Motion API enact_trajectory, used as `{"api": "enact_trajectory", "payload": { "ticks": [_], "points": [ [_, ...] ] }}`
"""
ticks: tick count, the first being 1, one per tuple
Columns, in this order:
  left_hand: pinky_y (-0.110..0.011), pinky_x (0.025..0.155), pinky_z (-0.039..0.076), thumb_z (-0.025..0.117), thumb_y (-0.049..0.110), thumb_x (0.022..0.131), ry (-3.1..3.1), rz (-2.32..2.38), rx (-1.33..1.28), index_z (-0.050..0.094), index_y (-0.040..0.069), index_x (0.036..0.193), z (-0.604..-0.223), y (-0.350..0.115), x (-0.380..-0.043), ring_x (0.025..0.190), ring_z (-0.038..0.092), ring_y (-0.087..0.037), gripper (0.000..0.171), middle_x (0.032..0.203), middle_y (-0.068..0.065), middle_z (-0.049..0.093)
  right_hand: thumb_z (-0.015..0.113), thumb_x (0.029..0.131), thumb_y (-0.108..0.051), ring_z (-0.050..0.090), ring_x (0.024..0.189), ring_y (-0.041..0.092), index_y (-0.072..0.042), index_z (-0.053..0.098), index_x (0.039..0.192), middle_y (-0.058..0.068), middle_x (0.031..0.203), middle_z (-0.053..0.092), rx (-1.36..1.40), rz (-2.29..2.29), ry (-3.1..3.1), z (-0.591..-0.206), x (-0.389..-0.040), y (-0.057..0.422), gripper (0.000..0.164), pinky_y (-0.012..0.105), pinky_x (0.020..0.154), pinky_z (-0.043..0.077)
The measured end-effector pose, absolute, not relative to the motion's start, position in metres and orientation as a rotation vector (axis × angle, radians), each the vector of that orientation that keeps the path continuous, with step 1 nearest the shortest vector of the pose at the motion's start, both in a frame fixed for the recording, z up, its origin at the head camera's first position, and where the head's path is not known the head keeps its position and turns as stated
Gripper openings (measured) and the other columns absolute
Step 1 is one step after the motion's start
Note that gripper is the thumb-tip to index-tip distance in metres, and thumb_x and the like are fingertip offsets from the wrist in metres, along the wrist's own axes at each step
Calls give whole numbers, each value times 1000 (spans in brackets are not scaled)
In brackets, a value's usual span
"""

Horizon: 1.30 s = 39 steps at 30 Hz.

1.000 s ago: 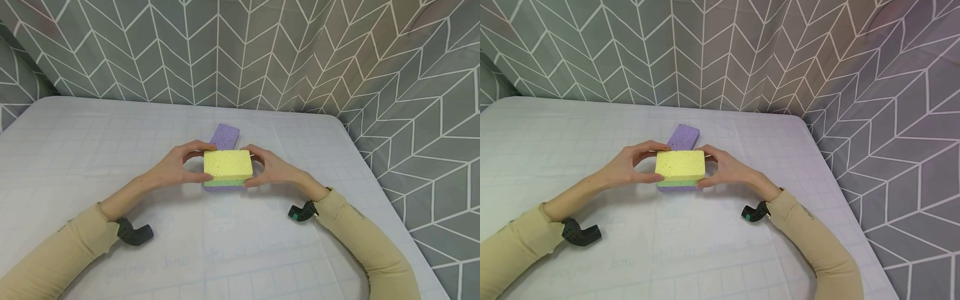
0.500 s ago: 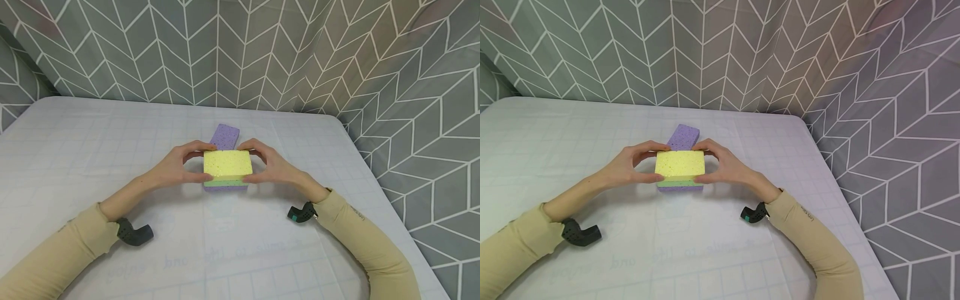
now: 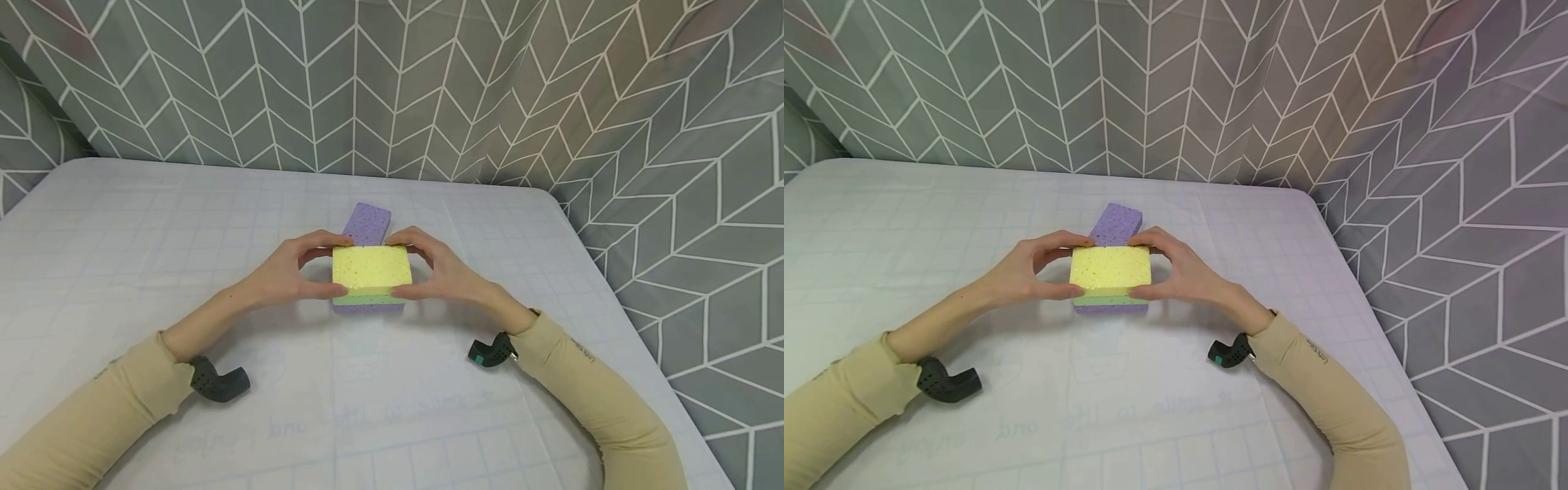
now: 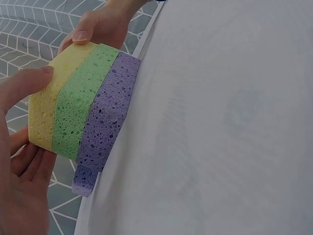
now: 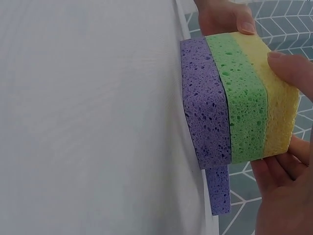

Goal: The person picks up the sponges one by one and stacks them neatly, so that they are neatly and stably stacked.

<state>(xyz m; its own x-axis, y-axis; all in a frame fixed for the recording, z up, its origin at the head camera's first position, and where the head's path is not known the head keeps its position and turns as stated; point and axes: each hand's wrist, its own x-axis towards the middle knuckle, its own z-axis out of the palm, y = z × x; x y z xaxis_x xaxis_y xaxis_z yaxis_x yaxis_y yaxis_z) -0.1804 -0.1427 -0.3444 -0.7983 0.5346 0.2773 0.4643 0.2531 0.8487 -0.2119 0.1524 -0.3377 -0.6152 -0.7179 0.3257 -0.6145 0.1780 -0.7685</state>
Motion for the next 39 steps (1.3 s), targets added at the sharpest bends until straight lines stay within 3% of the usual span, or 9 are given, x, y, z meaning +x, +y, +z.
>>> {"api": "enact_trajectory", "payload": {
  "ticks": [24, 39],
  "points": [
    [-29, 112, 45, 86, 12, 77, 2439, 1579, 1002, 57, 5, 136, -343, -145, -182, 122, 54, -15, 66, 133, -2, 60, 88, 74, -9, 53, 117, 17, -8, 58, 132, 4, 128, 56, -1288, -1369, 2367, -338, -211, 152, 65, 35, 110, 46],
    [-30, 112, 45, 86, 12, 78, 2450, 1571, 988, 56, 4, 136, -342, -145, -182, 123, 55, -16, 66, 134, -2, 59, 88, 74, -8, 53, 117, 18, -7, 58, 132, 6, 128, 56, -1276, -1389, 2364, -339, -210, 152, 65, 35, 110, 45]
  ]
}}
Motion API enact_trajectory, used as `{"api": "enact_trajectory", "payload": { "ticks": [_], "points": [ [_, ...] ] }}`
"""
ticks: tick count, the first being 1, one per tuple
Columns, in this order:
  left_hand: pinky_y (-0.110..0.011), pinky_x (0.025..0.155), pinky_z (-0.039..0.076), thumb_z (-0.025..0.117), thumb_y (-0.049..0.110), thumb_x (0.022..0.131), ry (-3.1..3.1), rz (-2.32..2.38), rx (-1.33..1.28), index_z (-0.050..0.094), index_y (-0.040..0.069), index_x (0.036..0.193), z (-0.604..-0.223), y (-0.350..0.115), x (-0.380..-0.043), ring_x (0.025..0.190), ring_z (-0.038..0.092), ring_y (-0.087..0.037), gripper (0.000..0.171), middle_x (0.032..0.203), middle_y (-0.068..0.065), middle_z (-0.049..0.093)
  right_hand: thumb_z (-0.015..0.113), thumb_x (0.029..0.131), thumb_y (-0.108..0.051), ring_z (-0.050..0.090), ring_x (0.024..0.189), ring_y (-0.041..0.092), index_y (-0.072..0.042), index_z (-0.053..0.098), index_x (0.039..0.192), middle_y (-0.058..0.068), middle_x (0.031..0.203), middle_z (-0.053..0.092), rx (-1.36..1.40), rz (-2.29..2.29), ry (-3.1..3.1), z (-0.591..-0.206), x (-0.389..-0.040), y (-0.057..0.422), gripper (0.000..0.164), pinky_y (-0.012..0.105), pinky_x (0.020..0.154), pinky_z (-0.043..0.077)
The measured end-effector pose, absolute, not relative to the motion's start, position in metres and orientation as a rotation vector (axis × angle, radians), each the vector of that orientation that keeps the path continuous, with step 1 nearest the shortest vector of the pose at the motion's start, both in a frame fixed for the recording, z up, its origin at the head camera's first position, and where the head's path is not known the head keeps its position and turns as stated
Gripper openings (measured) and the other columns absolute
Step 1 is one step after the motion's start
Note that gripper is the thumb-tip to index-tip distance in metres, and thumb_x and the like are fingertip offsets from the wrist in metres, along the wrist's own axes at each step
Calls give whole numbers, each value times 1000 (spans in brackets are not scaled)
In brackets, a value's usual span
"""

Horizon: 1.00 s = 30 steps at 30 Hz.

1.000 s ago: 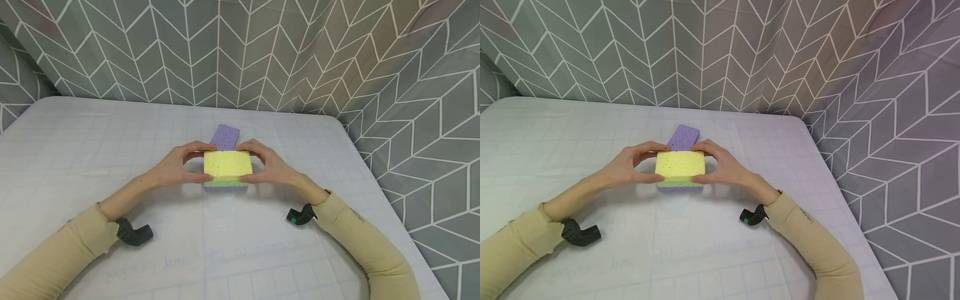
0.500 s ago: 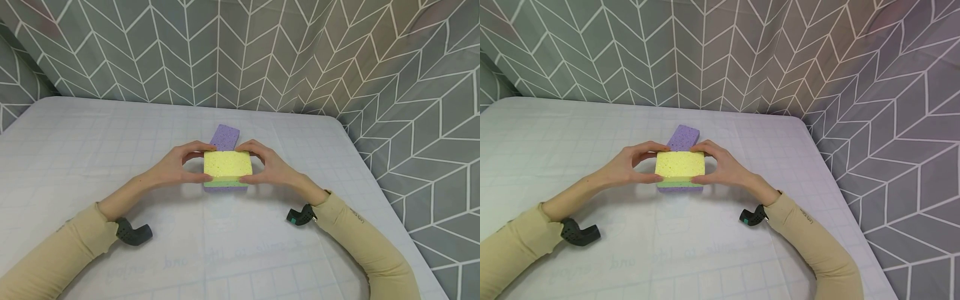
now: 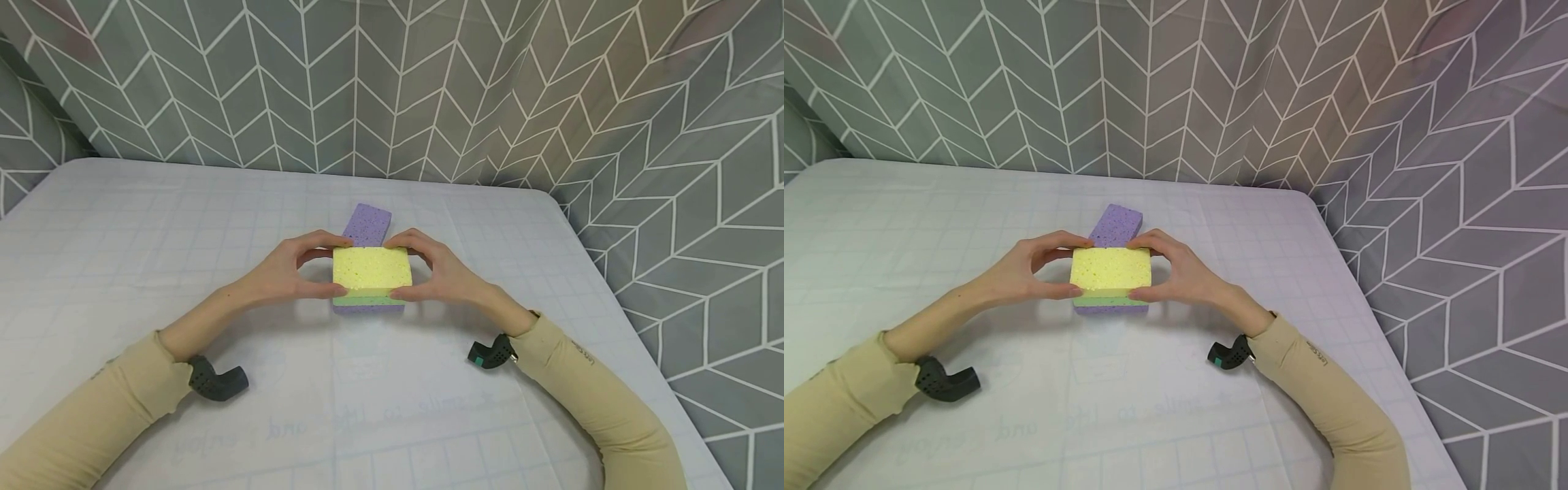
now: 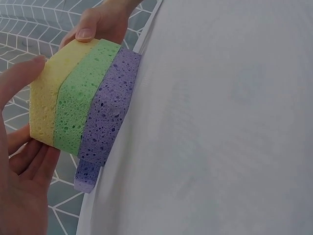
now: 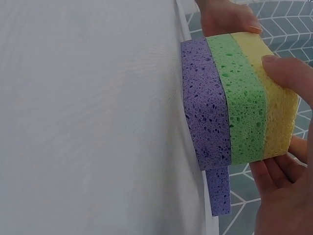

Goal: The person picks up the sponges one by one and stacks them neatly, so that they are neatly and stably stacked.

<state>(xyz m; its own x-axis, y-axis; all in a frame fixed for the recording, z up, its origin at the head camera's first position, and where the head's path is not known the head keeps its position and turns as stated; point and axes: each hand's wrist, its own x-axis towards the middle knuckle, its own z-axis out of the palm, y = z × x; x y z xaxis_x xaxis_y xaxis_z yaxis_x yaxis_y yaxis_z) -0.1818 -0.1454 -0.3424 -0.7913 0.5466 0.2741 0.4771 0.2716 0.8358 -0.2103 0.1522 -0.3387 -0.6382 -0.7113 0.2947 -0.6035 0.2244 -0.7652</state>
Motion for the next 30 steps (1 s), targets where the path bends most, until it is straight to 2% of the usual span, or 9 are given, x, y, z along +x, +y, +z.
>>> {"api": "enact_trajectory", "payload": {
  "ticks": [6, 12, 20, 22, 27, 30],
  "points": [
    [-29, 112, 45, 81, 14, 84, 2447, 1570, 991, 57, 5, 136, -343, -147, -182, 123, 55, -15, 59, 134, -1, 59, 88, 73, -7, 53, 118, 19, -5, 57, 133, 8, 129, 56, -1274, -1389, 2363, -336, -209, 152, 68, 36, 110, 45],
    [-24, 111, 45, 61, 13, 99, 2442, 1587, 1007, 58, 4, 135, -346, -149, -185, 123, 55, -18, 37, 134, -6, 61, 89, 73, -9, 53, 116, 19, -8, 59, 133, 6, 129, 57, -1274, -1383, 2383, -337, -209, 153, 68, 34, 108, 45],
    [-18, 106, 46, 53, 17, 103, 2474, 1639, 912, 61, 3, 132, -347, -149, -187, 127, 55, -20, 33, 132, -10, 63, 90, 73, -12, 53, 113, 17, -10, 61, 131, 2, 126, 58, -1302, -1383, 2414, -339, -210, 154, 65, 32, 105, 47],
    [-22, 107, 46, 51, 19, 104, 2497, 1643, 865, 62, 4, 132, -347, -150, -187, 127, 56, -20, 33, 131, -9, 64, 90, 73, -12, 53, 114, 17, -10, 60, 131, 2, 126, 58, -1300, -1384, 2413, -340, -210, 154, 65, 32, 105, 47],
    [-40, 110, 46, 49, 29, 106, 2578, 1661, 676, 60, 6, 135, -347, -150, -188, 125, 58, -22, 38, 132, -8, 64, 90, 73, -11, 53, 115, 16, -10, 60, 132, 2, 127, 57, -1273, -1377, 2409, -339, -210, 153, 66, 32, 107, 46],
    [-42, 109, 47, 52, 31, 105, 2621, 1672, 560, 57, 6, 137, -349, -149, -191, 123, 60, -24, 41, 134, -9, 63, 89, 73, -11, 52, 116, 15, -10, 59, 133, 2, 128, 57, -1251, -1370, 2404, -339, -210, 153, 67, 31, 108, 45]
  ]
}}
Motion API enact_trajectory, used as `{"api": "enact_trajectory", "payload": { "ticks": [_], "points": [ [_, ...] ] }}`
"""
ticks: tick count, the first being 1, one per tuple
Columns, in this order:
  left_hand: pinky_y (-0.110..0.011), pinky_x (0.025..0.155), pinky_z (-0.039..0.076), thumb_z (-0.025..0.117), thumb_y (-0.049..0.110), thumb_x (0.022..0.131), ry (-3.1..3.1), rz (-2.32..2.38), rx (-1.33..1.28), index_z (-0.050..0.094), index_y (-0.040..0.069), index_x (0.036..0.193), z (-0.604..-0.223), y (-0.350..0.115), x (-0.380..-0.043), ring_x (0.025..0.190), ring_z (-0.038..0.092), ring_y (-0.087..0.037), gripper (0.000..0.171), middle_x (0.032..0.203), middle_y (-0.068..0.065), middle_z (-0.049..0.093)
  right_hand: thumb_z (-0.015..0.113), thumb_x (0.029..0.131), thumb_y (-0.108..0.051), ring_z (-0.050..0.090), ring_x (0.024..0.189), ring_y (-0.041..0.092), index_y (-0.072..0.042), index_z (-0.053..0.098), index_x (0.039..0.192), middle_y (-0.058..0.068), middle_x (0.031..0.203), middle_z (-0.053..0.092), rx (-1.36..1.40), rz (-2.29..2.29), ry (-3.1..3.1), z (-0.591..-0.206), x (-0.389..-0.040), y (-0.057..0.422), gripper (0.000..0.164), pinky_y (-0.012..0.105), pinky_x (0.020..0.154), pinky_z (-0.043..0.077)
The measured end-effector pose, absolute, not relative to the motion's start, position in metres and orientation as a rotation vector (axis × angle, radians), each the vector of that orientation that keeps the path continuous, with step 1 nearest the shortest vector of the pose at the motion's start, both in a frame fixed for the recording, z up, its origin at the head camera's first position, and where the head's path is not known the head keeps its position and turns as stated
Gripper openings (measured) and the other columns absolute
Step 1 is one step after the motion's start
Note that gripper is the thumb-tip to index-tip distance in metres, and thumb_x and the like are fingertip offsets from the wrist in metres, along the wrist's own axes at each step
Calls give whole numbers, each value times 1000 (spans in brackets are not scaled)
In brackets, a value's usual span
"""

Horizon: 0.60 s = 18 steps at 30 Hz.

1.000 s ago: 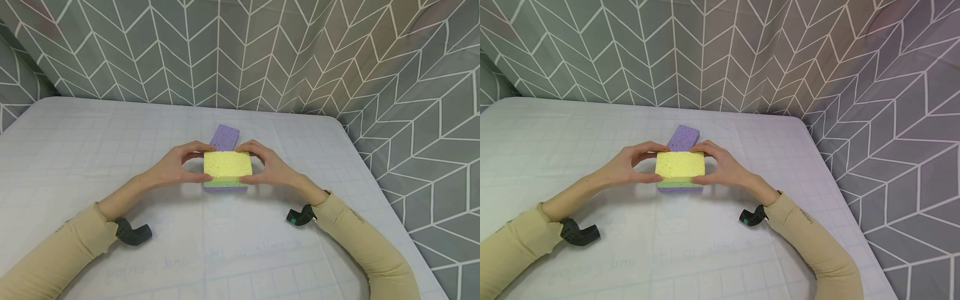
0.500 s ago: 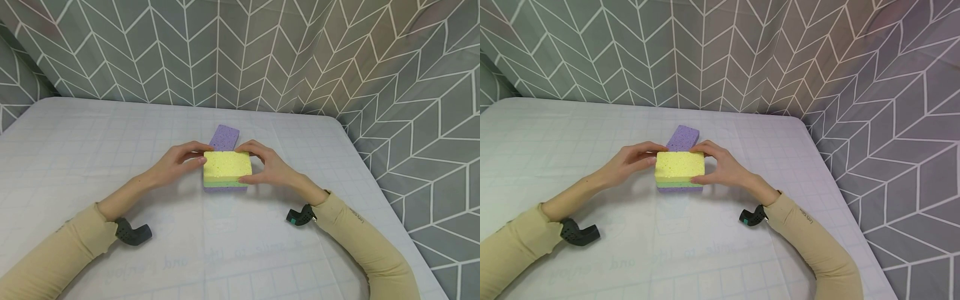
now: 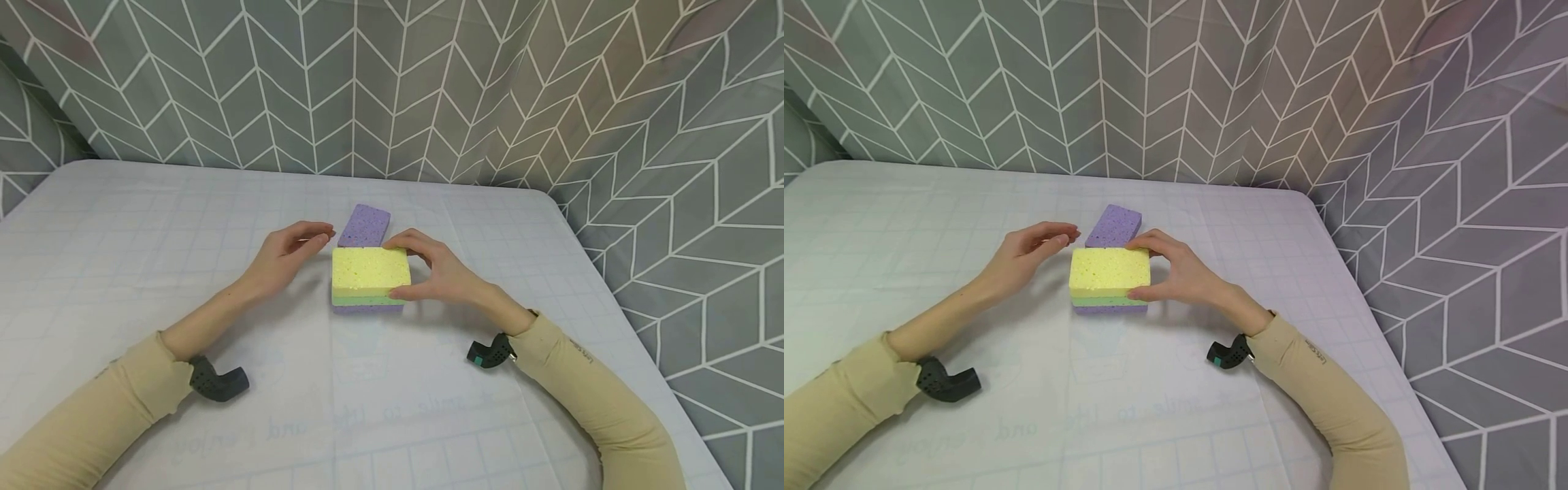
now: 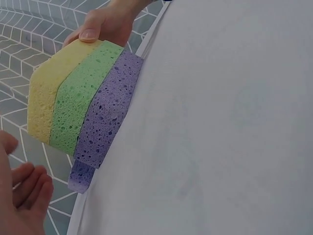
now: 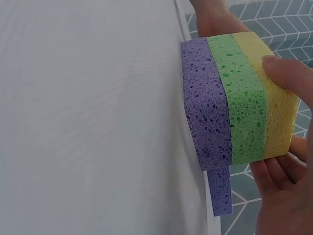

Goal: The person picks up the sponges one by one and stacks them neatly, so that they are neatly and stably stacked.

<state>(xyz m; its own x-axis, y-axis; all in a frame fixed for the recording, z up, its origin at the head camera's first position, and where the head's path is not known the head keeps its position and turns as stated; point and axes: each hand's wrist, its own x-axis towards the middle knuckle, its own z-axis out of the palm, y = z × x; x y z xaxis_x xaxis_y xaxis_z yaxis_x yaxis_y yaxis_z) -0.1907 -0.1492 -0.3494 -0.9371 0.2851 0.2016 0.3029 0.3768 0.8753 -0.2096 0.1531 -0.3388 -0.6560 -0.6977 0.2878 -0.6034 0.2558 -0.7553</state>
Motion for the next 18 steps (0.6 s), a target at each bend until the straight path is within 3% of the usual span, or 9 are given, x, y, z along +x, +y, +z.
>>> {"api": "enact_trajectory", "payload": {
  "ticks": [8, 18],
  "points": [
    [-37, 110, 48, 64, 21, 98, -2624, -1687, -376, 53, 1, 139, -359, -143, -202, 127, 56, -28, 47, 136, -14, 58, 89, 73, -8, 51, 118, 19, -8, 58, 134, 5, 129, 57, -1236, -1395, 2373, -339, -210, 153, 68, 34, 111, 44],
    [-39, 114, 45, 68, 14, 93, -2715, -1594, -379, 47, -5, 142, -364, -129, -214, 130, 53, -34, 57, 139, -22, 54, 89, 73, -11, 53, 117, 15, -12, 60, 132, 0, 127, 57, -1240, -1375, 2388, -340, -211, 154, 66, 36, 111, 45]
  ]
}}
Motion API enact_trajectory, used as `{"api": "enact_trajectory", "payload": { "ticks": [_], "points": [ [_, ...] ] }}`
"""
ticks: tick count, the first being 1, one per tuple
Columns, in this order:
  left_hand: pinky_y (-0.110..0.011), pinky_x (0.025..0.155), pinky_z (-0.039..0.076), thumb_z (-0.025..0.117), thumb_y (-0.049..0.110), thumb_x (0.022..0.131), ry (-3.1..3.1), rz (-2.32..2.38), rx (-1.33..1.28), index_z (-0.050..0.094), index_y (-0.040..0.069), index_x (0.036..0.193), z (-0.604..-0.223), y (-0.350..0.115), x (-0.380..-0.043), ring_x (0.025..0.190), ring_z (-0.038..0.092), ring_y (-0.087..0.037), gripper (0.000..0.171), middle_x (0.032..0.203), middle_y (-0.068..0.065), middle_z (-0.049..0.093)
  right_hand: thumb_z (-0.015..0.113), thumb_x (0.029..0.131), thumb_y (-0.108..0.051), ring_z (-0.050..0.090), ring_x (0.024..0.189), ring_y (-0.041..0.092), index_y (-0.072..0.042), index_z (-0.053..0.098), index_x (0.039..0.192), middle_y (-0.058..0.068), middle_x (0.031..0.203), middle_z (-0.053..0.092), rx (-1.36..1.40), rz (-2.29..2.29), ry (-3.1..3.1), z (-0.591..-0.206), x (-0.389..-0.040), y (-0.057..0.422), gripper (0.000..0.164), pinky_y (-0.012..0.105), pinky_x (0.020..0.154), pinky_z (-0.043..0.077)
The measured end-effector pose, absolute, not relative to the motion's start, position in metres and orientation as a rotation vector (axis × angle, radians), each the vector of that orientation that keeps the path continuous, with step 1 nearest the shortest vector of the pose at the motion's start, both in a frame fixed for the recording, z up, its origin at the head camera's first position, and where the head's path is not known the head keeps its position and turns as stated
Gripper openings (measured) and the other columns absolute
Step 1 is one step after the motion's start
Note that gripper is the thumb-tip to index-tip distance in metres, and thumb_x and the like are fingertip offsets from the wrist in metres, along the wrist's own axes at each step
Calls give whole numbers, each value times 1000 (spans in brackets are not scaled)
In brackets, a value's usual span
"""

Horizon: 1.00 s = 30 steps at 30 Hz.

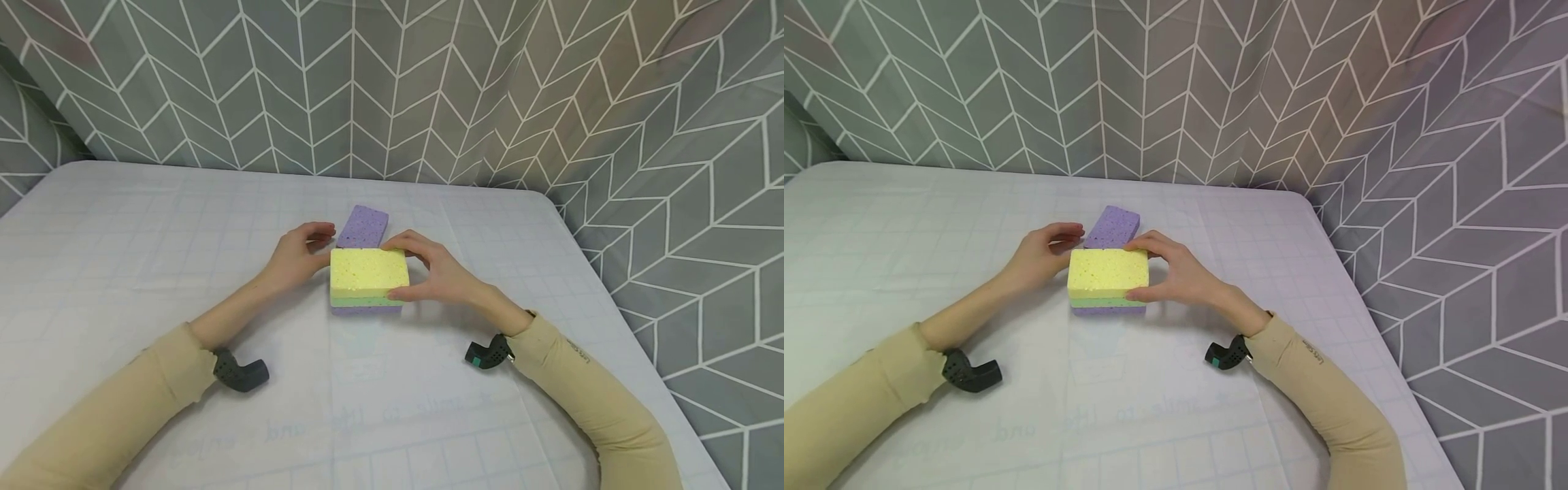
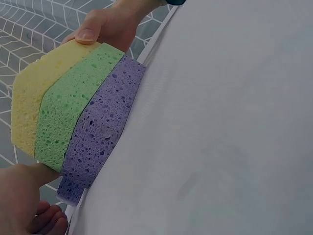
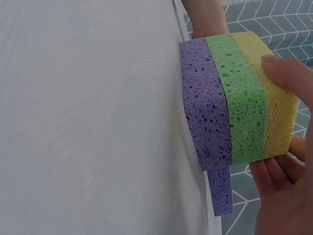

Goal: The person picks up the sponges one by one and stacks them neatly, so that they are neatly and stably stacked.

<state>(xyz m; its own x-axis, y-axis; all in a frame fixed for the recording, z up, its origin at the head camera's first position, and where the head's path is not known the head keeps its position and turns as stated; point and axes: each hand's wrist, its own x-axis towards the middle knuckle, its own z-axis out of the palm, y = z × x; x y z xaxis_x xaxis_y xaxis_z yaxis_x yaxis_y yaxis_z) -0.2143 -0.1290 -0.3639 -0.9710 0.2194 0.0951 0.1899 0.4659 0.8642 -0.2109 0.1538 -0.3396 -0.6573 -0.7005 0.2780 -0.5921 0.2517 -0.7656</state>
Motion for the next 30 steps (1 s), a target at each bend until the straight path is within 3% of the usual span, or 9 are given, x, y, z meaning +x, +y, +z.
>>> {"api": "enact_trajectory", "payload": {
  "ticks": [11, 30],
  "points": [
    [-38, 113, 46, 70, 5, 90, 2674, 1540, 412, 46, -7, 141, -367, -125, -220, 130, 54, -35, 58, 138, -23, 55, 88, 75, -13, 52, 119, 15, -13, 60, 133, 1, 128, 56, -1230, -1375, 2383, -341, -211, 154, 65, 37, 114, 42],
    [-40, 110, 48, 66, 10, 95, 2811, 1478, 412, 50, -6, 138, -371, -126, -223, 126, 56, -34, 49, 134, -22, 58, 88, 75, -10, 52, 119, 17, -11, 59, 134, 3, 129, 56, -1223, -1403, 2360, -342, -211, 154, 66, 37, 114, 42]
  ]
}}
